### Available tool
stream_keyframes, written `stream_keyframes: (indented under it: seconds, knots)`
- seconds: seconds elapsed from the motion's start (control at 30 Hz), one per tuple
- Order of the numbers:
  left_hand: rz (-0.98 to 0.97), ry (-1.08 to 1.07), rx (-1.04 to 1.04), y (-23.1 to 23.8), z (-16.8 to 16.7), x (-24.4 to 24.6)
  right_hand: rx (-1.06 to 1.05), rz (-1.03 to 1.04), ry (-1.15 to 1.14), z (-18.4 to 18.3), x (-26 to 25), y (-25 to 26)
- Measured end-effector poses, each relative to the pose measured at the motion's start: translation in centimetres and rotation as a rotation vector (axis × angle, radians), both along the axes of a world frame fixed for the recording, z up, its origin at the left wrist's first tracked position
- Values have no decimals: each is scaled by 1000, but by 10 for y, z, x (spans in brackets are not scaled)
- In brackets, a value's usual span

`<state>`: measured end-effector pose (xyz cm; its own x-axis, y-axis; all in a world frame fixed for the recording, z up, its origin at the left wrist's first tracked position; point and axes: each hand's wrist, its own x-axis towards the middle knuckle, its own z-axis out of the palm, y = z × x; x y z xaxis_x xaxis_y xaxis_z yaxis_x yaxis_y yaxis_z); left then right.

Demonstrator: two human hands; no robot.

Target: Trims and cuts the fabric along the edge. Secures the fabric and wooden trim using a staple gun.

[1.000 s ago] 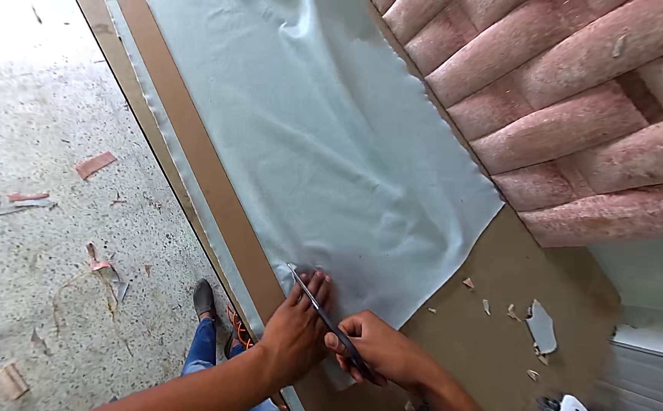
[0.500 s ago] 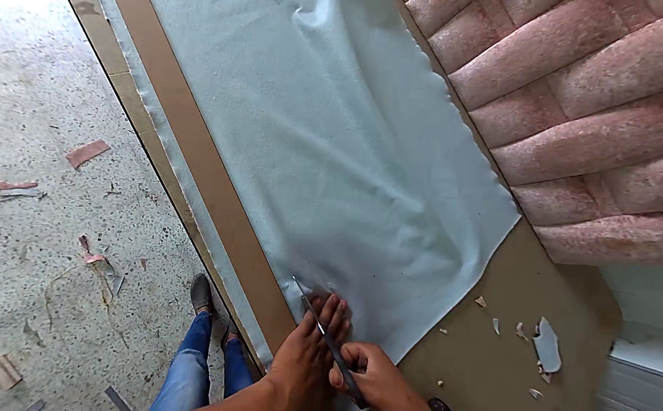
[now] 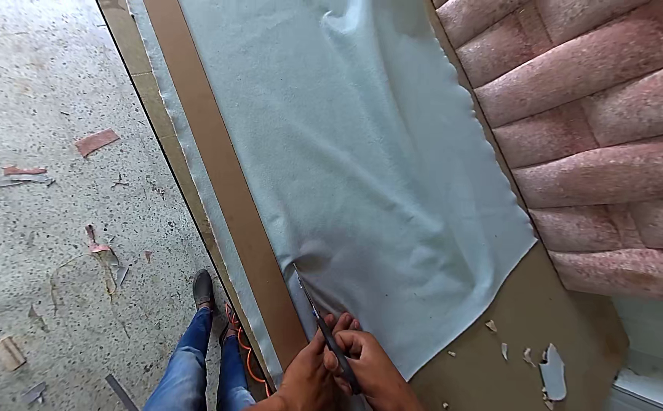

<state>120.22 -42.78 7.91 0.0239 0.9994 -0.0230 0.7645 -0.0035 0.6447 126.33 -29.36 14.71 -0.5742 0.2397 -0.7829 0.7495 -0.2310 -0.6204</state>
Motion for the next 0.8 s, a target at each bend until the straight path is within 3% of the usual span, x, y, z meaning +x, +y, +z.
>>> stream_keyframes:
  seconds: [0.17,0.53,0.7,0.8]
  knots:
    - [-81,-8,-56,-1,-1,-1,-10,-9,54,-6,-3,4]
    - [49,-118,49,2,-1,-2,-20,216,6,17,2,10]
    - [-62,-134,-95,-3,7,-6,64,249,-44,13,-25,13]
    - [-88,-153,-147,-7,15,-13,89,143,-48,7,-30,3]
